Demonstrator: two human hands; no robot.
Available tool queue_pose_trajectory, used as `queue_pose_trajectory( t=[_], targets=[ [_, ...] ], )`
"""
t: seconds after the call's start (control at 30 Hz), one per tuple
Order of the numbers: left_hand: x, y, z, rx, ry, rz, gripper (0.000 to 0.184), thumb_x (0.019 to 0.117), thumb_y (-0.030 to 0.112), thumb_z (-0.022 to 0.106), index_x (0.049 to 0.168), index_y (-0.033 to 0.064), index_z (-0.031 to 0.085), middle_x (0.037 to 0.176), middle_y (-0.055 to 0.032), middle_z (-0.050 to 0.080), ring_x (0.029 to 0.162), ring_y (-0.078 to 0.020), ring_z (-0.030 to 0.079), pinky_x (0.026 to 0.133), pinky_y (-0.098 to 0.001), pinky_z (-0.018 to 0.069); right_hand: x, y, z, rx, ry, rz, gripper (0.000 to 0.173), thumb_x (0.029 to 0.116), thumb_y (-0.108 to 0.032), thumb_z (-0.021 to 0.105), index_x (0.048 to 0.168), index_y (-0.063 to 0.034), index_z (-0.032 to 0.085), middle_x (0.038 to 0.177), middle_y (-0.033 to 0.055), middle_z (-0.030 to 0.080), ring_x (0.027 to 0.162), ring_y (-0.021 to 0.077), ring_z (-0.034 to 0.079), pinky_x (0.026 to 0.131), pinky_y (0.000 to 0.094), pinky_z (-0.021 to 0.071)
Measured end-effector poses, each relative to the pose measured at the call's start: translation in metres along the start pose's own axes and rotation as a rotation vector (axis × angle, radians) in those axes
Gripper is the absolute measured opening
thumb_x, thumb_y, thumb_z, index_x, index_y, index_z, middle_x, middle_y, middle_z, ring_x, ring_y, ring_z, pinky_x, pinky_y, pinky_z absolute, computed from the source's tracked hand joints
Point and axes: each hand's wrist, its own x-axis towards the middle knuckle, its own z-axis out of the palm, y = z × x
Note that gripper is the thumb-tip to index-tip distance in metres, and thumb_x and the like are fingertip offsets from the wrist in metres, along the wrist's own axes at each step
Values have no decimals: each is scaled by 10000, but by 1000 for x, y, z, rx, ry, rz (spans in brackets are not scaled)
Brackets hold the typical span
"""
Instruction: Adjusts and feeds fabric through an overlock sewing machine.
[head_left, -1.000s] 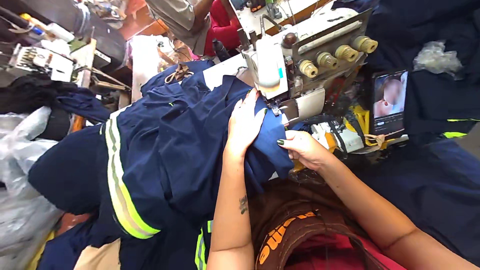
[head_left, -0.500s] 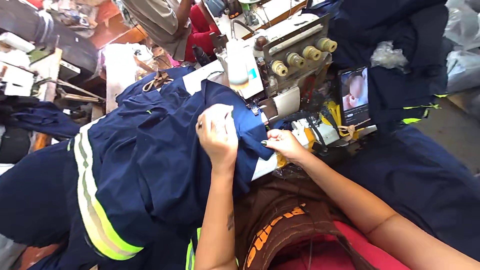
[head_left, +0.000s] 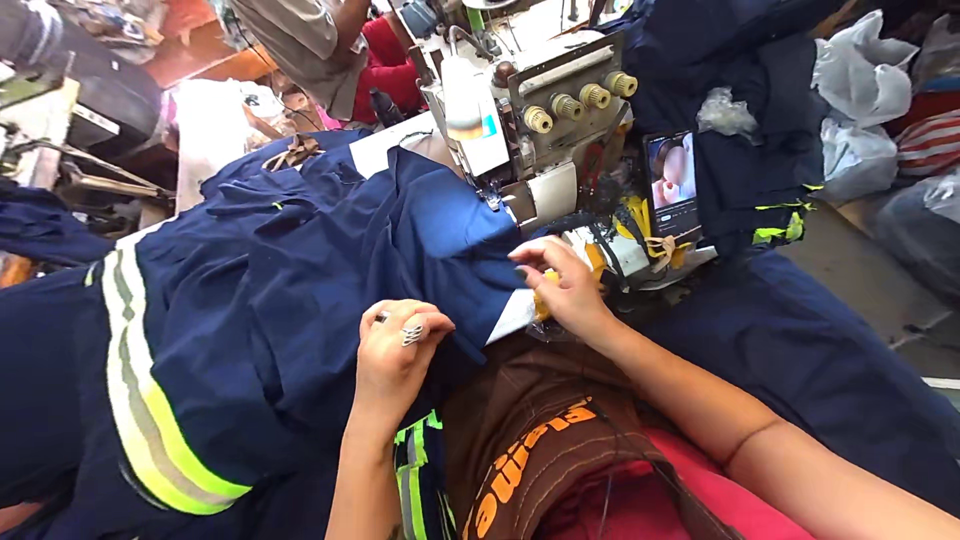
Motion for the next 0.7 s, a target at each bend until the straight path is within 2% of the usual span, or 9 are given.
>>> queue_pose_trajectory(
  t=[0.07,0.13,0.2,0.3,0.43,0.5,0.57,0.63,0.7],
  targets=[
    [15,10,4,-99,23,35,92,980,173,676,958,117,746,989,-4,735,1046,-103,652,1061,-379,421,0,-5,7,248,-317,39,423,975,-219,632,1329,11,600,1247,119,653,1132,158,634,963,341,542],
    [31,18,11,-132,38,70,66,947,148,706,946,90,737,966,-17,719,1016,-107,656,1015,-347,478,-1,-7,17,438,-495,116,602,921,-287,723,1393,30,527,1212,101,665,1116,105,625,988,297,515],
    [42,23,21,-193,46,74,49,908,111,737,927,66,740,923,-19,706,941,-96,660,917,-296,536,-5,-10,21,463,-482,157,503,892,-144,770,1323,46,594,1150,101,697,1051,76,652,972,267,530],
    [52,25,31,-309,4,44,81,867,71,763,940,53,735,912,-5,701,899,-68,660,850,-248,552,-8,-8,16,393,-355,240,178,929,-27,693,1096,33,694,944,51,725,857,31,672,823,227,569],
    [56,8,26,-265,-218,10,383,871,198,777,1223,64,706,1126,-32,729,1074,-100,669,995,-309,525,-13,-8,-1,353,-301,267,108,949,-37,672,1031,23,708,916,30,722,835,9,660,805,200,558],
    [53,0,23,-184,-231,-12,304,847,222,785,1091,42,755,1035,-57,735,1013,-150,673,940,-368,527,-15,-7,-6,360,-309,263,139,958,-51,668,1070,27,698,941,38,721,853,16,662,821,203,558],
    [54,-2,20,-169,-217,-13,189,847,229,778,912,52,755,933,-29,707,950,-123,650,889,-333,518,-16,-5,-9,389,-354,253,209,953,-45,677,1145,37,673,985,58,721,869,32,672,831,213,565],
    [59,2,17,-219,-216,-24,152,864,206,770,902,61,745,929,0,697,930,-58,646,875,-256,531,-17,-2,-10,376,-399,219,245,941,-60,699,1161,45,673,1038,76,713,902,43,674,843,217,569],
    [65,7,17,-296,-216,-34,129,885,173,760,946,61,743,929,21,701,889,-4,657,837,-184,553,-17,0,-10,317,-387,168,185,939,-88,711,1071,40,721,1021,70,704,926,44,658,855,215,559]
  ],
)
